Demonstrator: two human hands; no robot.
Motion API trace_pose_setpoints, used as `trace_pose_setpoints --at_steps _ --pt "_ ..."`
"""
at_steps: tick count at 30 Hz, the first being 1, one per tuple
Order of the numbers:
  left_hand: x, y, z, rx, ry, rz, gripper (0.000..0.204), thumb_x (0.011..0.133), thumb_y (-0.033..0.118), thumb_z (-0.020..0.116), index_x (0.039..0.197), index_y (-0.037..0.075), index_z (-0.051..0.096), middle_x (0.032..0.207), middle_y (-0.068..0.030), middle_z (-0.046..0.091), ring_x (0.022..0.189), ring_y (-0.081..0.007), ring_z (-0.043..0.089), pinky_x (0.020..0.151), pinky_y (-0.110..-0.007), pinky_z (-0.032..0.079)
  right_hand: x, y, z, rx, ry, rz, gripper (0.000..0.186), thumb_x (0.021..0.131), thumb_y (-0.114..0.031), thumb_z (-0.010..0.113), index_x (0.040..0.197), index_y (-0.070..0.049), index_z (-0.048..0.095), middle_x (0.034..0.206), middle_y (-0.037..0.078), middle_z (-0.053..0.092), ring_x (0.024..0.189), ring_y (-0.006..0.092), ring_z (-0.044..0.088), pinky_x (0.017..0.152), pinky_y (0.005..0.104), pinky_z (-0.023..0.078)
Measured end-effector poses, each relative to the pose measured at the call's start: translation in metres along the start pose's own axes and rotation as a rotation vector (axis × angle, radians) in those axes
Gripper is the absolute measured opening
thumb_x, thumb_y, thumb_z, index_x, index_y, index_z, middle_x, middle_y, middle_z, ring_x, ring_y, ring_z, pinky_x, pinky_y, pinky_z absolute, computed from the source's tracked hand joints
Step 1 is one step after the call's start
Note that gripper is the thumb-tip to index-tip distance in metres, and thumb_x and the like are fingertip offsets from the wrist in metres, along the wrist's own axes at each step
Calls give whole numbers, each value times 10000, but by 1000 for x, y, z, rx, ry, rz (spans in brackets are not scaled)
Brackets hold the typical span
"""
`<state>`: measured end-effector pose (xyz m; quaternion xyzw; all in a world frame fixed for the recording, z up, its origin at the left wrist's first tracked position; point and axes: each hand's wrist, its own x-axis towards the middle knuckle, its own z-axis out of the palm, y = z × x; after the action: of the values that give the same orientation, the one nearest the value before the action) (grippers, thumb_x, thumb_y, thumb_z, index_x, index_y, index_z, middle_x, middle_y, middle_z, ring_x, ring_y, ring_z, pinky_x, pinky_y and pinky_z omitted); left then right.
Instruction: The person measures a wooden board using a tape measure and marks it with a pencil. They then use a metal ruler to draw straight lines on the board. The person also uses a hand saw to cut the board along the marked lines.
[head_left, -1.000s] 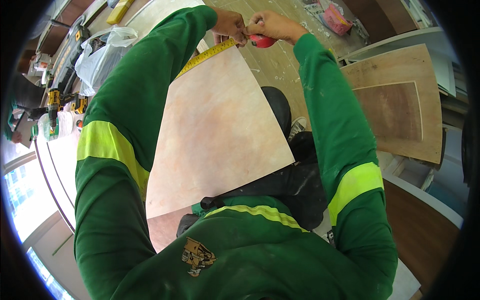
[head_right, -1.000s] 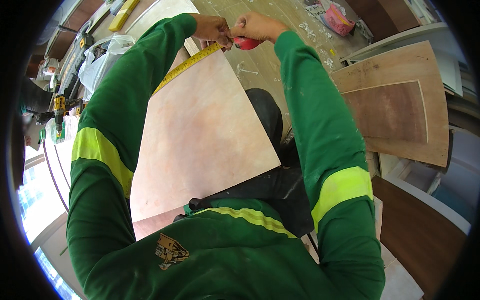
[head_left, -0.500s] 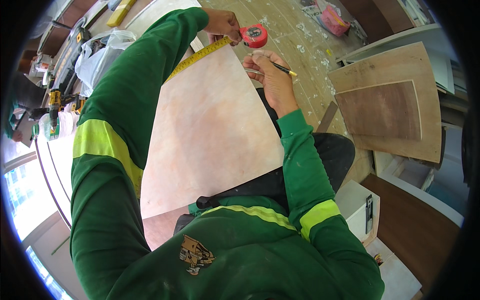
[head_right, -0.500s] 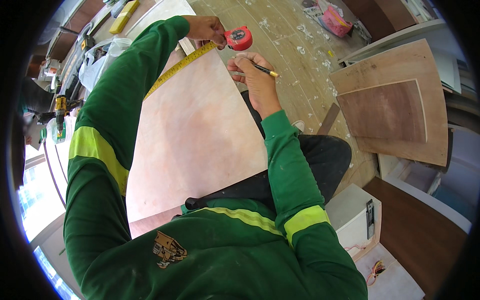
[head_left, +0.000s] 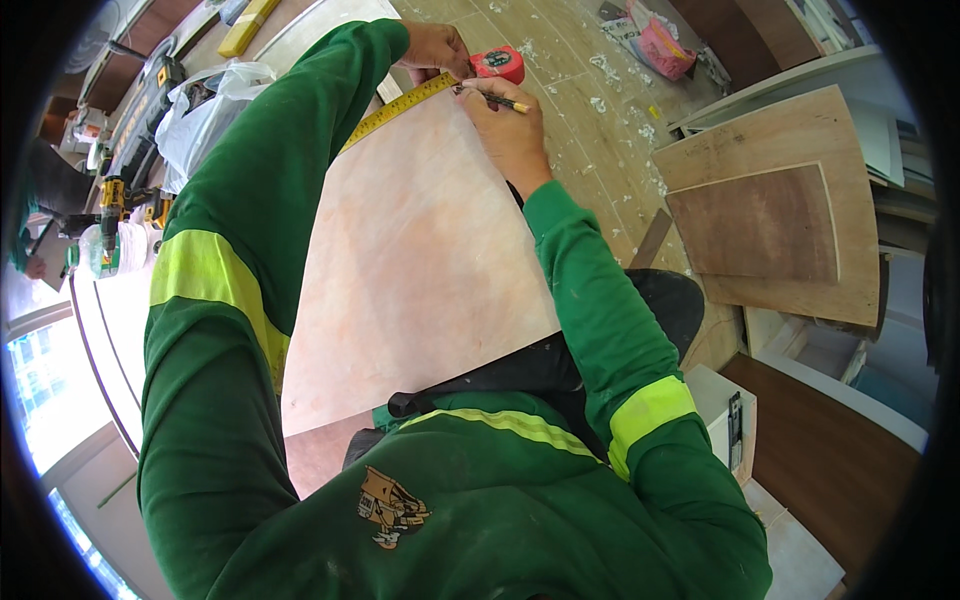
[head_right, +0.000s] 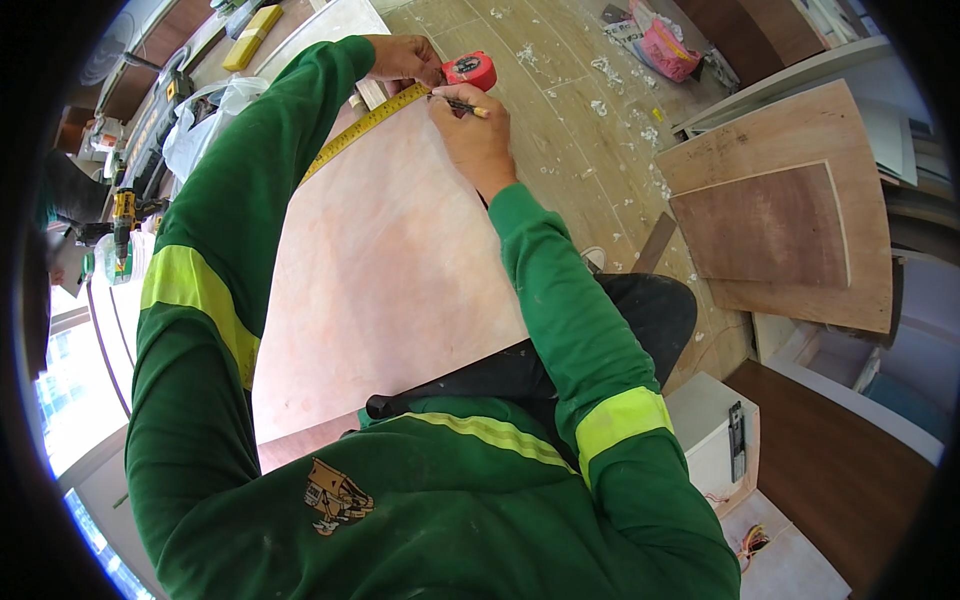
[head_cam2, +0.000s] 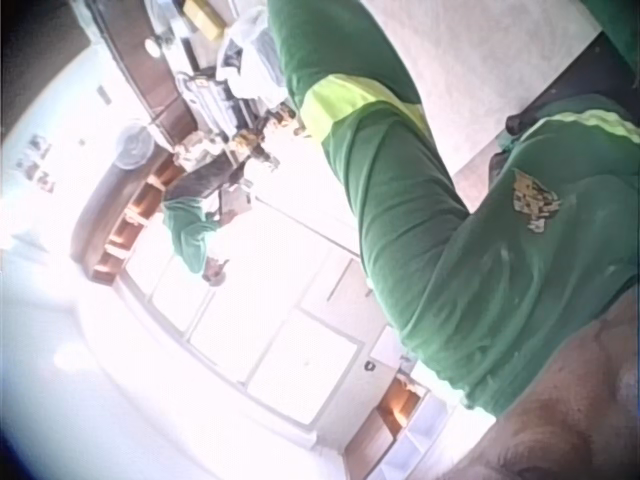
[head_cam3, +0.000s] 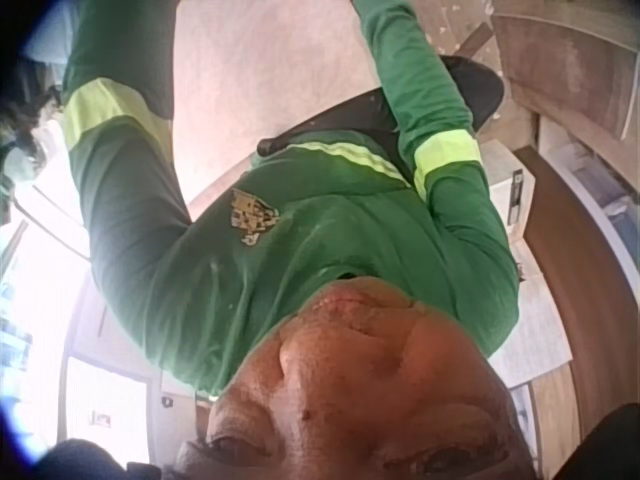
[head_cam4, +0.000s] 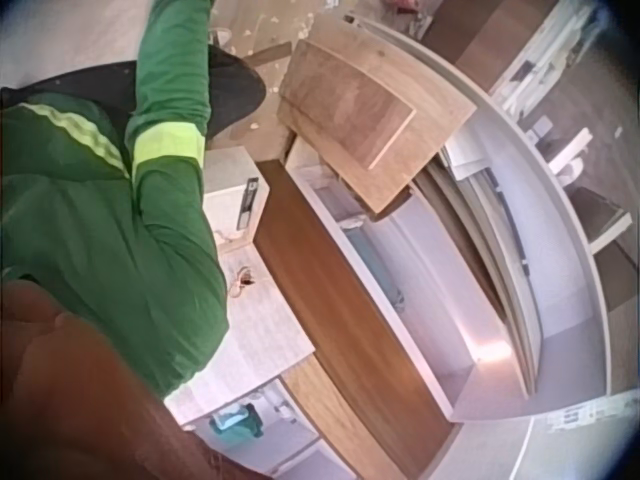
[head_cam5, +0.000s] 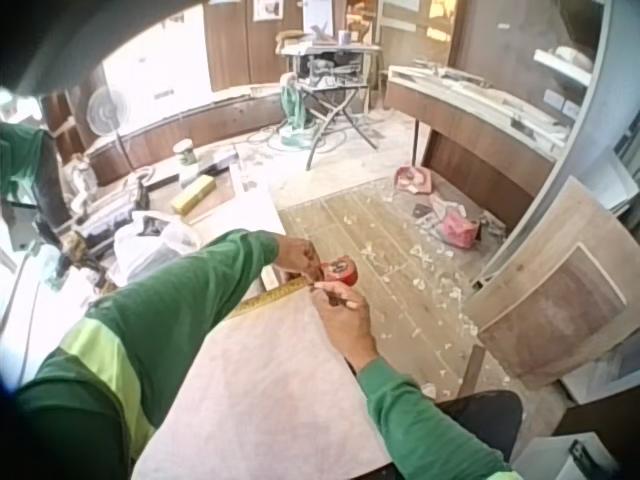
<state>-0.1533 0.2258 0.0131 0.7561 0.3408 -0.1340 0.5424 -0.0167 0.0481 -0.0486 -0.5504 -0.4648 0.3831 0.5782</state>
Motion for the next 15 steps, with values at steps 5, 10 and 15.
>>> trace_pose_setpoints --at_steps 5,10,15 --pt "3 -4 -1 -59 -22 -7 246 958 201 683 1072 -3 761 913 -92 755 743 -185 749 674 -344 664 -3 -2 2 -107 14 -29 228 950 -144 754 1102 21 794 931 57 782 846 93 683 788 268 562" --pt "7 -7 -3 -81 -49 -11 244 953 190 689 1080 -7 756 916 -97 756 752 -191 752 673 -348 665 -3 -3 3 -157 4 -52 253 949 -151 763 1124 30 788 937 65 785 853 91 688 786 274 561" --pt "12 -13 -5 -112 -35 7 258 914 169 710 1090 -18 743 972 -153 762 785 -281 782 760 -487 695 -4 -5 5 -168 1 -33 257 951 -154 764 1129 30 790 923 70 784 837 97 687 785 275 561"
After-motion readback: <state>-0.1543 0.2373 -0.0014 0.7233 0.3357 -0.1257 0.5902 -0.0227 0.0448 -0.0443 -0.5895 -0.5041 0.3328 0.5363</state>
